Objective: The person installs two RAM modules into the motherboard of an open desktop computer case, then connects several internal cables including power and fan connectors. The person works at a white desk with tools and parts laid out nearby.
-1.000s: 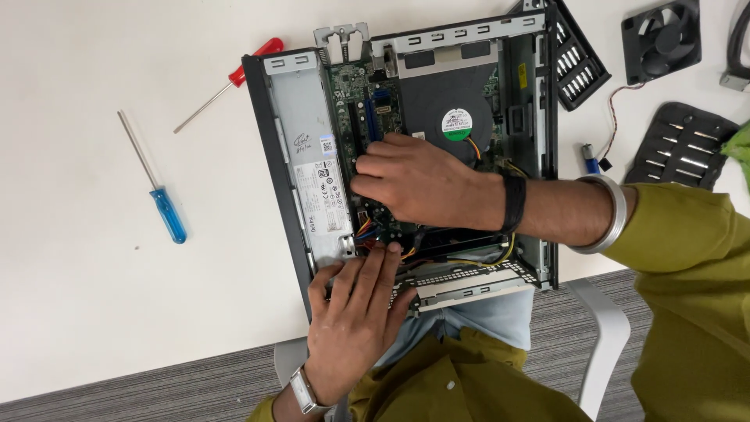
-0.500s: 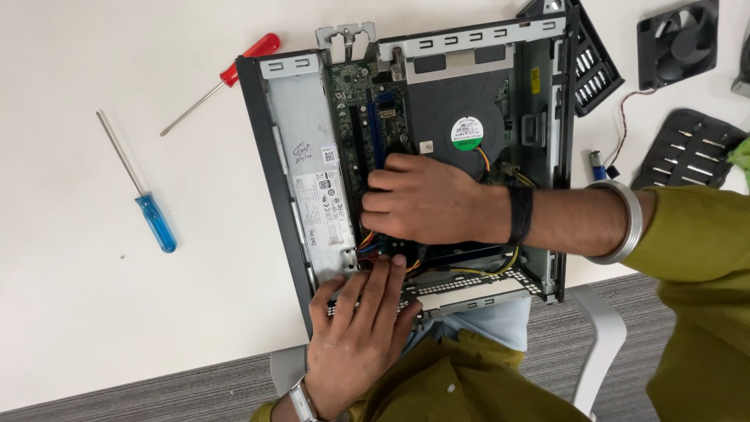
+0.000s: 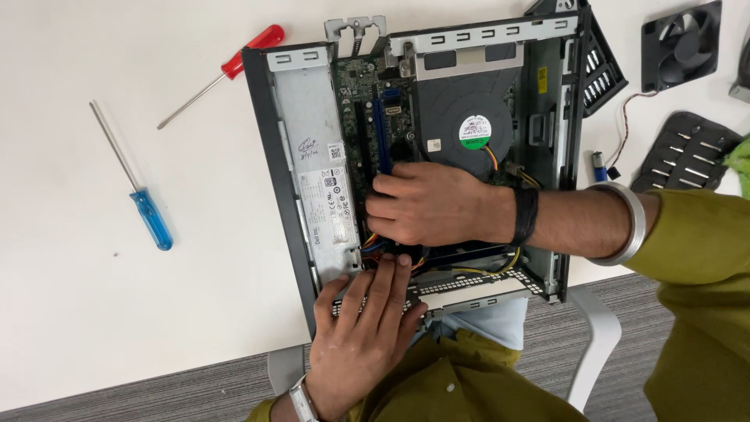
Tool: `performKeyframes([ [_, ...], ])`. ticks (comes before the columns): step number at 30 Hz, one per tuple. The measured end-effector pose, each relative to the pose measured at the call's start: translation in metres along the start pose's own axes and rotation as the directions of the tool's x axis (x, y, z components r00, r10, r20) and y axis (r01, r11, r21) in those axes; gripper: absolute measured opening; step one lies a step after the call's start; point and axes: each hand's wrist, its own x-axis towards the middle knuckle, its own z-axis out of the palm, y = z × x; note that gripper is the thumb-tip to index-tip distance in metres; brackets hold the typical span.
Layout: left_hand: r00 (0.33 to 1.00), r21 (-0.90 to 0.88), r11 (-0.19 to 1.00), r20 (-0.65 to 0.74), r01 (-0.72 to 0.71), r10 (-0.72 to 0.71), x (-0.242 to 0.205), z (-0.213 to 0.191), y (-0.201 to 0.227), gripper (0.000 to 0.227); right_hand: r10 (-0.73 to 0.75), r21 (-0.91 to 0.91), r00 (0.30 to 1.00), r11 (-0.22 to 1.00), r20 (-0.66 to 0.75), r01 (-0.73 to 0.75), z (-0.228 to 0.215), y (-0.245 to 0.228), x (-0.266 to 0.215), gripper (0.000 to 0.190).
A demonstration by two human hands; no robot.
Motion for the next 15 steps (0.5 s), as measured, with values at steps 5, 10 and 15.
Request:
performKeyframes([
  [5, 1.0, -0.001, 1.0, 0.002, 0.002, -0.002, 0.0004, -0.0002, 0.0002, 0.056, -0.003, 0.008, 1.0, 1.0, 0.011, 0.002, 0.0004, 0.0, 0.0002, 0.008],
  [10, 1.0, -0.003, 1.0, 0.009, -0.001, 0.001, -0.0002, -0.0002, 0.0001, 0.056, 0.0, -0.011, 0.999, 1.0, 0.05, 0.0, -0.0034, -0.0018, 0.003, 0.012],
  [15, 1.0, -0.014, 1.0, 0.008, 0.002, -0.002, -0.0014, 0.0025, 0.0007, 0.056, -0.023, -0.073, 0.997, 0.997, 0.067, 0.027, -0.0038, -0.0025, 0.0045, 0.02],
])
